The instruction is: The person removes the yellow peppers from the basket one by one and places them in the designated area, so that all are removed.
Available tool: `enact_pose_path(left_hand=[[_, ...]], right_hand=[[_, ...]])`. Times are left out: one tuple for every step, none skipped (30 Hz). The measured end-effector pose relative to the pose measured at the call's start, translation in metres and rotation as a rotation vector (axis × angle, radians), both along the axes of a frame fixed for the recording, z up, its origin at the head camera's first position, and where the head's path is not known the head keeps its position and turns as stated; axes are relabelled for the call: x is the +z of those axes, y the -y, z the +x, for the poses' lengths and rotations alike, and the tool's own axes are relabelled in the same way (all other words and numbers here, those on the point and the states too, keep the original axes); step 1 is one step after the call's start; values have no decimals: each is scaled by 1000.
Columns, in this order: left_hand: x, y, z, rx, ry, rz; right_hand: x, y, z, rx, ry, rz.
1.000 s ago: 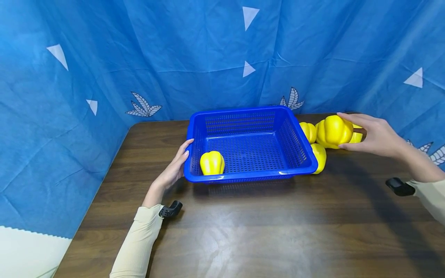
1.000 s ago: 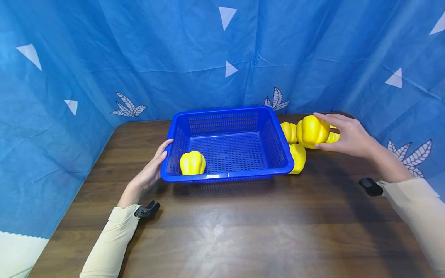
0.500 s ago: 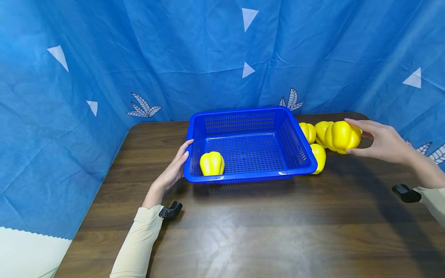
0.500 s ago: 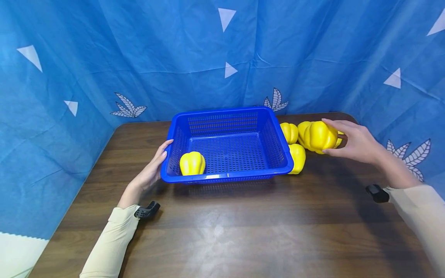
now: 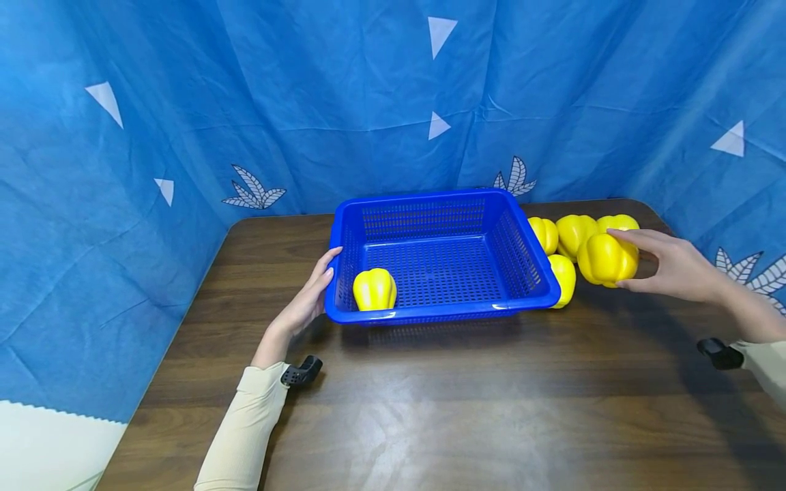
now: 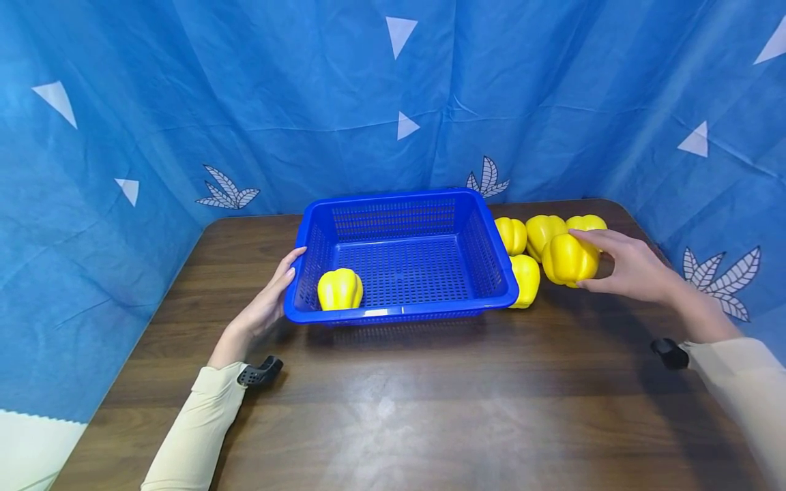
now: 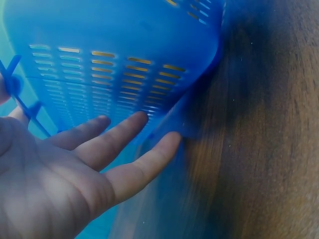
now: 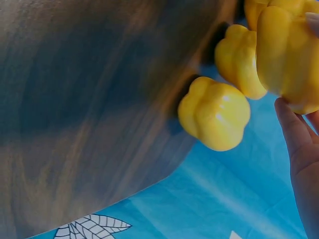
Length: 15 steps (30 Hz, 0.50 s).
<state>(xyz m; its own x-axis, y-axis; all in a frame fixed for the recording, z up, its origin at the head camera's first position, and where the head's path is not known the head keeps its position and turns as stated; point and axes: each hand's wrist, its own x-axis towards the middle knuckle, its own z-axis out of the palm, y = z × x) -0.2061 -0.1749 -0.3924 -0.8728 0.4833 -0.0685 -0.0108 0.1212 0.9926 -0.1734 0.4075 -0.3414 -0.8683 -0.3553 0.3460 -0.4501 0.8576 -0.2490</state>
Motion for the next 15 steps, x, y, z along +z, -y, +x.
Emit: enact_pose_path(left_hand=[[0,0,0,1,-1,-2],[0,0,0,2,-1,-3],[0,0,0,2,-2,-4],[-1,0,0,2,-2,-5],[-1,0,0,4,-3,-6],[0,0,0,5,-3,-7],[0,0,0,6,-5,-8],[0,0,0,5,0,-6],[0,0,0,4,4,-5],[0,0,0,4,10,-2],[1,0,1,4,15,-1],[1,0,1,4,18,1],[1,0,1,2,22,2],[1,0,1,1,25,5],[1,-1,2,2,26,5]], right_hand=[[-2,-1,0,3,-1,0],[-3,-2,0,5,0,1],[-5,-2,0,1,0,7],[-6,-3,0,5,0,6],[-8,-4,0,6,-5,11],[-9,-4,0,8,-10,15],[-11,-4,0,10,-11,19],[-12,-4,0,6,-11,27],[-13,-5,0,-1,-12,37],[-14,-5,0,-4,-8,42],[-16,-5,1,-12,-5,53],[-17,-5,1,-17,1,57],[-18,-5,1,-20,5,60],[-19,-5,2,-22,4,65],[-20,-4,2,-25,7,68]])
